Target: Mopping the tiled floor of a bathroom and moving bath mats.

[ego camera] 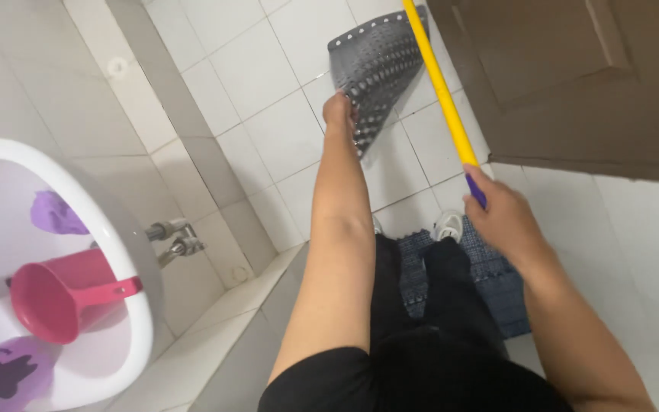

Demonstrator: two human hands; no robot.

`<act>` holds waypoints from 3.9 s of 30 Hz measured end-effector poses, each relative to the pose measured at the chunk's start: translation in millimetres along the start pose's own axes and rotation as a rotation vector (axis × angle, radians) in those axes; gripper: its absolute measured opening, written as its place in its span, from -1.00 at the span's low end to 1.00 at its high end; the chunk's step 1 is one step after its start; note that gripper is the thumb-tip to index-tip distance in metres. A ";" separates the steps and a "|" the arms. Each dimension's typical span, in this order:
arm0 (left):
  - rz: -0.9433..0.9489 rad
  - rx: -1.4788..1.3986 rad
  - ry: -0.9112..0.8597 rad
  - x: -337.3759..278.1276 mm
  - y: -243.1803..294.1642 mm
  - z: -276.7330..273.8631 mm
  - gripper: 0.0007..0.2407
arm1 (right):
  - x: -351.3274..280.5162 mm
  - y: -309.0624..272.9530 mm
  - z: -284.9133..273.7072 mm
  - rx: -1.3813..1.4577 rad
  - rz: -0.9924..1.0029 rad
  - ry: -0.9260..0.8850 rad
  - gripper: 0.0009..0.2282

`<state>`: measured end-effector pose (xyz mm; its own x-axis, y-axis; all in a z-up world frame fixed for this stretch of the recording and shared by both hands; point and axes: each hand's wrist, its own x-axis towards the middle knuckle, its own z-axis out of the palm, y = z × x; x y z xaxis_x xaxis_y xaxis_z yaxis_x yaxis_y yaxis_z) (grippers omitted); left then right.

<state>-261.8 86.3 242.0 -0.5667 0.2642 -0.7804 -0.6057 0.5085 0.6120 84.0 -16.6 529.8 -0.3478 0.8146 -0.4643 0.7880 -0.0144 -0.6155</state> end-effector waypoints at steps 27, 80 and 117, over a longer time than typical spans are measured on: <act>0.533 0.637 0.242 -70.7 50.1 -242.3 -0.67 | -46.4 -57.3 24.3 0.379 0.038 -0.175 -0.53; 0.308 -0.356 1.099 -490.9 -391.4 -267.5 -0.71 | -252.1 7.6 107.1 -0.482 -1.455 -1.016 -0.63; -0.090 -1.204 1.888 -761.0 -873.9 -420.8 -0.71 | -470.4 123.1 151.8 -0.956 -1.532 -1.129 -0.64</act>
<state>463.8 -904.1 354.9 0.2007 -0.9421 -0.2686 -0.1889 -0.3063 0.9330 267.4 -489.6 575.7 -0.5955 -0.7248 -0.3466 -0.5211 0.6768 -0.5200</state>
